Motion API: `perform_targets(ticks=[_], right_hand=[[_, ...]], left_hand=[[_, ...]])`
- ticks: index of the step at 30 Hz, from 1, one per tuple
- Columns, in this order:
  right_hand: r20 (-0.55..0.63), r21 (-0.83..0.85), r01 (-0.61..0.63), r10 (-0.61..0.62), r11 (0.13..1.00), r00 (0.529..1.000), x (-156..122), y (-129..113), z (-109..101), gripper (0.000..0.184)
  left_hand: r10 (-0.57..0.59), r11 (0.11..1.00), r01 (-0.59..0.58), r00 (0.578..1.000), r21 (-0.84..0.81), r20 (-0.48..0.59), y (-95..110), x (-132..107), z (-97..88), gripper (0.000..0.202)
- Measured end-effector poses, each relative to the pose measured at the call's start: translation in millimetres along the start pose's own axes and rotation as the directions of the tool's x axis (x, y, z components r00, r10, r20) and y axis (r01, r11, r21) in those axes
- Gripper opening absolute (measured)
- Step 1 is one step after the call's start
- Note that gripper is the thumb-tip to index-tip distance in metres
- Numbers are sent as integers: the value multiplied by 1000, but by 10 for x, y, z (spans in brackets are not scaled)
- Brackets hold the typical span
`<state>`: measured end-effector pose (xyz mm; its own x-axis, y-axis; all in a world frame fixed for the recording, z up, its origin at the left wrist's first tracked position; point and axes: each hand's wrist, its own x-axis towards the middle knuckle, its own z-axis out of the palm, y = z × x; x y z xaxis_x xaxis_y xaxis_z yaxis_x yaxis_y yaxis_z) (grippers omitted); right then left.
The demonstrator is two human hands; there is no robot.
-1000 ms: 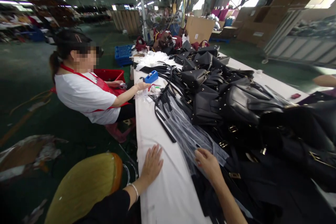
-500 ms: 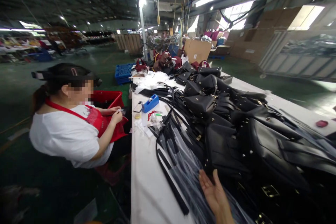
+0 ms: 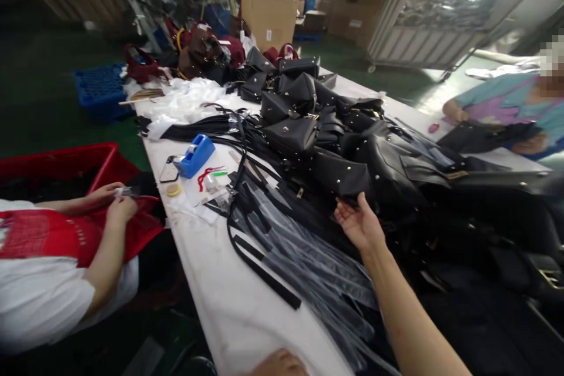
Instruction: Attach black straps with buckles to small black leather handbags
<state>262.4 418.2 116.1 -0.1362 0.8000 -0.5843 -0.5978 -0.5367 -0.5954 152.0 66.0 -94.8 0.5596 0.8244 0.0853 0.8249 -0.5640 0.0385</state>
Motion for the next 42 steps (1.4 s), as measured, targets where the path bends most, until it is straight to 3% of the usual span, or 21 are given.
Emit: perform_targets(ticks=[3, 4, 8, 12, 16, 19, 22, 25, 28, 34, 36, 38, 40, 42], right_hand=[[-12, -11, 30, -30, 1000, 999, 45, -227, 51, 32], [-6, -13, 37, -37, 999, 999, 64, -284, 60, 32], [48, -33, 66, -65, 997, 997, 176, -493, 110, 26], [131, -94, 99, -87, 991, 988, 340, -744, 212, 25], [189, -131, 137, -111, 982, 976, 540, -994, 316, 28], [172, -172, 153, -123, 973, 977, 685, -1061, 332, 24], [151, -220, 129, -97, 967, 984, 794, -980, 246, 23], [129, -269, 61, -27, 961, 991, 871, -809, 74, 21], [84, -288, 55, -33, 956, 996, 934, -631, -103, 12], [66, -341, 149, -135, 928, 989, 1054, -454, -246, 15], [75, -472, 216, -204, 855, 976, 1110, -430, -271, 15], [99, -642, 271, -272, 717, 957, 1172, -382, -331, 21], [106, -768, 276, -310, 577, 945, 1214, -278, -451, 29], [80, -829, 237, -312, 506, 947, 1209, -97, -632, 37]], left_hand=[[211, 905, -192, 977, -380, 7, -272, 191, -99, 9], [208, 847, -195, 978, -494, -30, -410, 292, -173, 11], [-19, 760, -137, 972, -635, -232, -1102, 876, -581, 25], [-185, 815, 36, 962, -578, -202, -1792, 1684, -829, 31], [-192, 866, 103, 972, -490, -135, -2206, 2508, -707, 34], [-161, 918, 118, 983, -378, -85, -2324, 2999, -488, 42], [-189, 932, 162, 980, -325, -54, -2360, 3313, -283, 50], [-221, 928, 198, 974, -315, -40, -2369, 3449, -166, 51], [-239, 929, 221, 971, -296, -25, -2356, 3448, -162, 49], [-249, 933, 231, 968, -277, -31, -2210, 3158, -322, 50], [-249, 932, 229, 968, -280, -38, -2149, 3008, -367, 51], [-248, 931, 226, 968, -287, -41, -2102, 2865, -395, 52], [-248, 929, 225, 968, -293, -40, -2071, 2753, -406, 51], [-255, 926, 235, 966, -295, -32, -2050, 2686, -400, 51]])
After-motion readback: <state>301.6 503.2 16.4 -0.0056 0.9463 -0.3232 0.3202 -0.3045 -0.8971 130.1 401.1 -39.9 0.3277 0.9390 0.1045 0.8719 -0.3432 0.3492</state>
